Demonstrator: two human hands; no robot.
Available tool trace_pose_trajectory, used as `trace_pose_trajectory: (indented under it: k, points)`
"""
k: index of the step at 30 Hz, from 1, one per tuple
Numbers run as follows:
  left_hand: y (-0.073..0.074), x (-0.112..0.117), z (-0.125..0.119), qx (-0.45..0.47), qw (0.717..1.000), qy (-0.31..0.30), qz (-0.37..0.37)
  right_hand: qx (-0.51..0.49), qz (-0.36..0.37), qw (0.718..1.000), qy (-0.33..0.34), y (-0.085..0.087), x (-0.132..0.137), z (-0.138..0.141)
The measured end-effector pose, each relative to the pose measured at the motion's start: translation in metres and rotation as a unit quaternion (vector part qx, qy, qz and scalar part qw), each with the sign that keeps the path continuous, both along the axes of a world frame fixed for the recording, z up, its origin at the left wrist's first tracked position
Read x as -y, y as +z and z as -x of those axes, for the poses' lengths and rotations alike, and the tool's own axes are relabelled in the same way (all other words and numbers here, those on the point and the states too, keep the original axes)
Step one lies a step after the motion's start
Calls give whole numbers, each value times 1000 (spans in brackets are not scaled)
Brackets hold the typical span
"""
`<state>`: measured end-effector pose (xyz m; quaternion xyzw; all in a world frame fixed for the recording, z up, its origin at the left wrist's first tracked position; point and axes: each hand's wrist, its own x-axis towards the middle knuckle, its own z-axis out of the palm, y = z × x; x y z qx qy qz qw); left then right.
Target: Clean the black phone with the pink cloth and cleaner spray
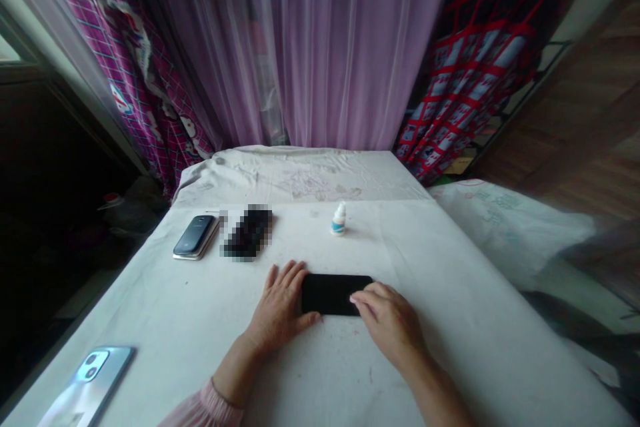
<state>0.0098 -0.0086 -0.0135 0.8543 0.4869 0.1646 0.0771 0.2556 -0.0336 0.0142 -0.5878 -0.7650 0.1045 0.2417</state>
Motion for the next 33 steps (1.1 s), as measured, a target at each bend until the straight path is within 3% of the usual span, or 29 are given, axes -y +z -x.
trace_pose_trajectory:
  k: [4, 7, 11, 14, 17, 26, 33]
  points:
    - [1, 0, 0, 2, 1000, 2, 6, 8, -12, 998, 54, 7, -2, 33]
    - [3, 1, -1, 9, 1000, 1, 2, 2, -20, 998, 61, 6, -5, 38]
    - [3, 1, -3, 27, 999, 19, -24, -32, -54, 998, -20, -6, -11, 6]
    - [-1, 2, -6, 31, 995, 73, -58, -92, -92, 986, -105, -12, -17, -18]
    - [-4, 6, -11, 25, 988, 129, -80, -114, -90, 979, -145, -10, -22, -21]
    - [3, 25, -26, 32, 997, 59, -38, -51, -49, 995, -76, -11, -41, 2]
    - [9, 21, -30, 8, 1000, 27, 14, -25, -5, 999, -27, -5, -27, 10]
